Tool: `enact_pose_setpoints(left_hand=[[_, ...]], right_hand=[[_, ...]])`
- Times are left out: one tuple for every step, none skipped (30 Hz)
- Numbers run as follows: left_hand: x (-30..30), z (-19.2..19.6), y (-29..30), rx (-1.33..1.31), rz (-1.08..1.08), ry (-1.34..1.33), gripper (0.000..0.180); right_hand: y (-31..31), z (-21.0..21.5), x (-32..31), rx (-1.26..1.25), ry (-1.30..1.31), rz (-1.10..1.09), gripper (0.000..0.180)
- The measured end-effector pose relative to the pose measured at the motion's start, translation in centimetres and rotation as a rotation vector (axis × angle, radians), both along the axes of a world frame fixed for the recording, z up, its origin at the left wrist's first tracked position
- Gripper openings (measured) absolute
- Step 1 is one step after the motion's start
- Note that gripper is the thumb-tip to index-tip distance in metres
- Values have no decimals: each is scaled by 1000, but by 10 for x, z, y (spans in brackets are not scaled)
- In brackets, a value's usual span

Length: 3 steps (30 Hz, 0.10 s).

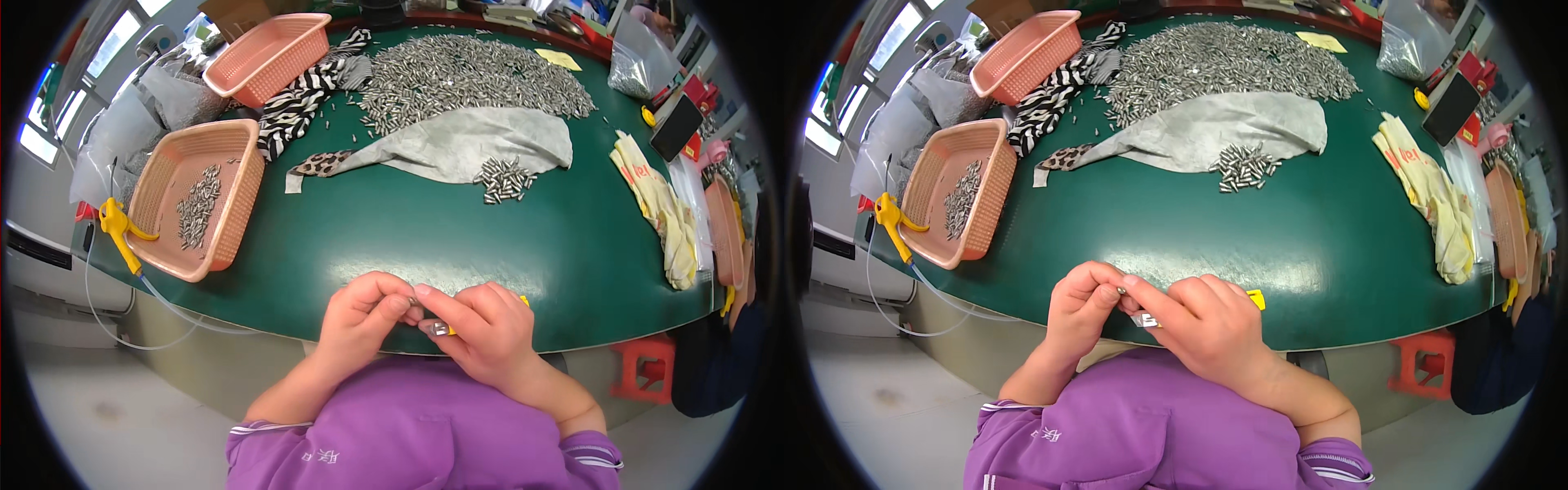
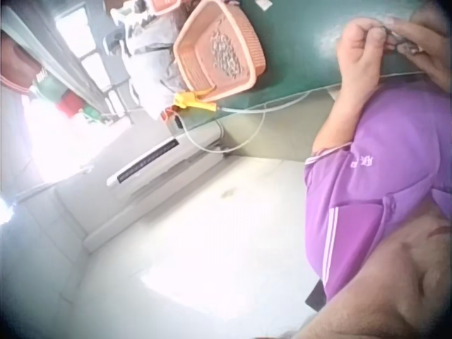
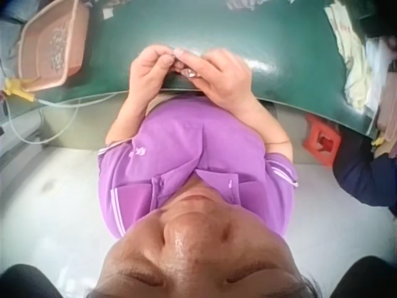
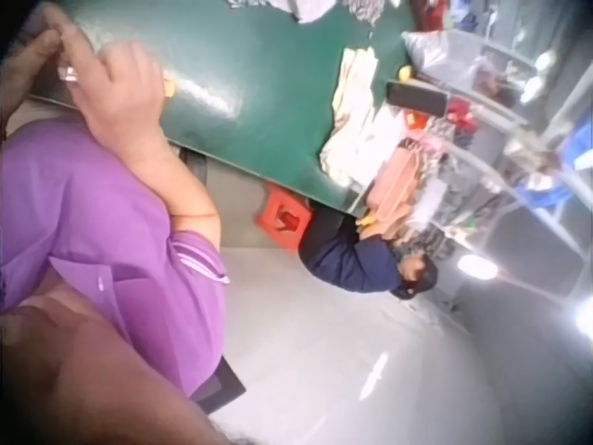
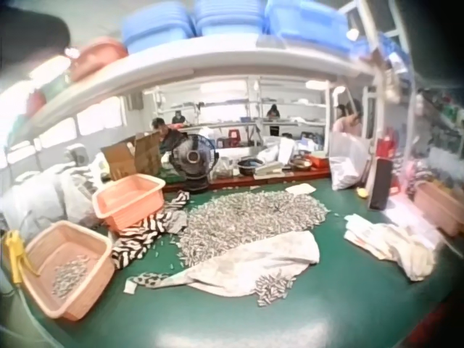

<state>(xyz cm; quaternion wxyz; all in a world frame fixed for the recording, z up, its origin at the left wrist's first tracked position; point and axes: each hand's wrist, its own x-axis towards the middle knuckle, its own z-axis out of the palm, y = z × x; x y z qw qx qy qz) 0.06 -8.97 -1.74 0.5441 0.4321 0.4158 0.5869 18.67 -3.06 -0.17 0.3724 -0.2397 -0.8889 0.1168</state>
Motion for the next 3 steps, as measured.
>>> enact_pose_setpoints(left_hand=[[-1,1,-1,1,3,-5,9],[-1,2,-4,-11,-3,-14,10],[-4,4,-2,15,23,-13,10]], right_hand=[[-1,-2,-1,-2,33,-40,55],[-2,-3,-2,-3,67,-78,57],[-4,-5,-1,-24,62,-79,57]])
